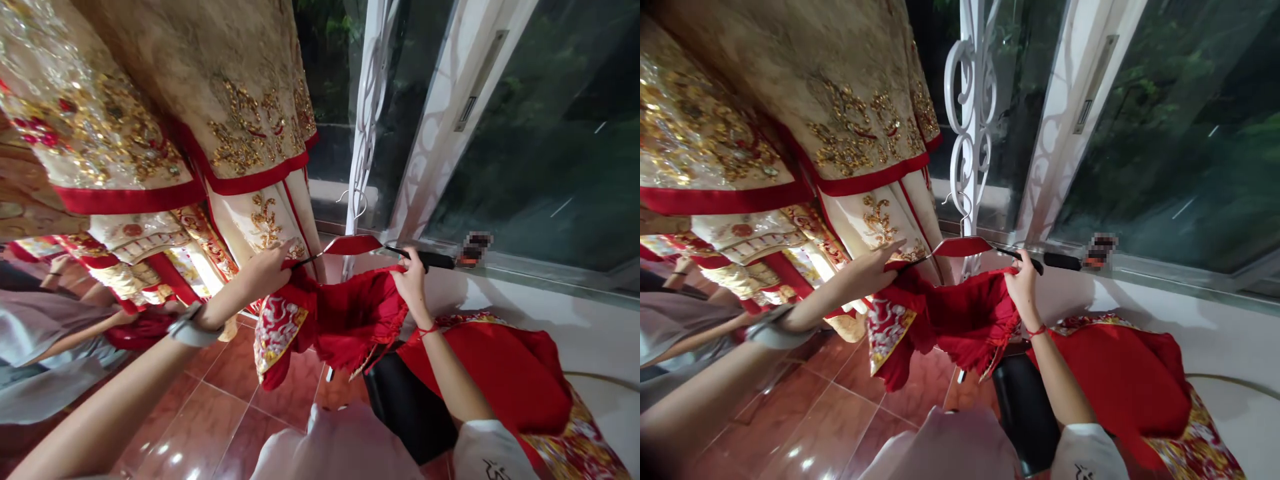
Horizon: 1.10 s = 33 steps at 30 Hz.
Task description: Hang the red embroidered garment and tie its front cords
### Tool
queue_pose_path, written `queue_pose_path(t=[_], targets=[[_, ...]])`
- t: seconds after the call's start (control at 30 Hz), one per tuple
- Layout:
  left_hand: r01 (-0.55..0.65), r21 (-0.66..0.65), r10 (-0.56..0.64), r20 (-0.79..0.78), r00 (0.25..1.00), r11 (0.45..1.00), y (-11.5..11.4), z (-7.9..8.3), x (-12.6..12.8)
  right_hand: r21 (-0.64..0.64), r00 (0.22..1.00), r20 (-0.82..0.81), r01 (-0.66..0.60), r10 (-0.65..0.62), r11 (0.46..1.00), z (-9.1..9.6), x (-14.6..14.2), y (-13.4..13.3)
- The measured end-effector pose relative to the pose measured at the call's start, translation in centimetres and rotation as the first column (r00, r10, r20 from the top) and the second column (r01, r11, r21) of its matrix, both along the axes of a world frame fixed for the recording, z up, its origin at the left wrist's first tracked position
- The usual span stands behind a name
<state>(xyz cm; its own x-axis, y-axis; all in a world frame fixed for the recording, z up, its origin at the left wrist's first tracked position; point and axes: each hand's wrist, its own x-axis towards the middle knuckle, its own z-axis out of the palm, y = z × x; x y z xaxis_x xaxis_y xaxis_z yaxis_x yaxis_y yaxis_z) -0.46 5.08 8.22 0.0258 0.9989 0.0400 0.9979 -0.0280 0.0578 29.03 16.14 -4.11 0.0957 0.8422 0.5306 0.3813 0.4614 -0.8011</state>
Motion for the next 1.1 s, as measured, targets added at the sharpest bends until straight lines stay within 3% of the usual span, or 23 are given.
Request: queue_pose_path(t=[0.1,0.2,0.3,0.4,0.5,0.6,0.83,0.97,1.1], targets=[[-0.071,0.062,0.071,-0.008,0.997,0.996,1.3,-1.6,1.5,-0.026,1.0,0.015,-0.011,0.012,1.0,-0.6,-0.5,-0.2],[-0.082,0.138,0.1,-0.125,0.987,0.987,1.8,-3.0,2.1,-0.051,0.999,0.023,-0.038,0.039,0.998,-0.8,-0.4,-0.2],[-0.027,0.14,0.061,-0.242,0.968,0.99,1.5,-3.5,1.6,-0.122,0.983,-0.01,-0.182,0.182,0.976,-0.7,1.2,-0.1],[-0.017,0.127,0.053,-0.287,0.957,0.992,1.3,-3.3,0.7,-0.291,0.921,-0.142,-0.389,0.363,0.874,-0.8,4.5,-0.1],[-0.016,0.132,0.054,-0.296,0.954,0.991,1.3,-3.1,0.2,-0.465,0.909,-0.249,-0.416,0.336,0.781,-1.1,8.1,1.0],[-0.007,0.132,0.045,-0.285,0.958,0.991,1.3,-3.1,0.3,-0.543,0.899,-0.26,-0.439,0.353,0.716,-1.0,10.1,3.4],[-0.007,0.131,0.04,-0.251,0.967,0.991,1.1,-3.9,0.9,-0.664,0.872,-0.224,-0.464,0.436,0.586,1.1,10.4,9.1],[-0.03,0.115,0.059,-0.255,0.965,0.993,0.9,-3.9,1.0,-0.717,0.83,-0.158,-0.469,0.534,0.516,0.6,10.3,8.9],[-0.023,0.093,0.046,-0.252,0.967,0.995,0.5,-3.8,1.3,-0.693,0.817,-0.196,-0.507,0.542,0.513,-0.7,10.4,7.1]])
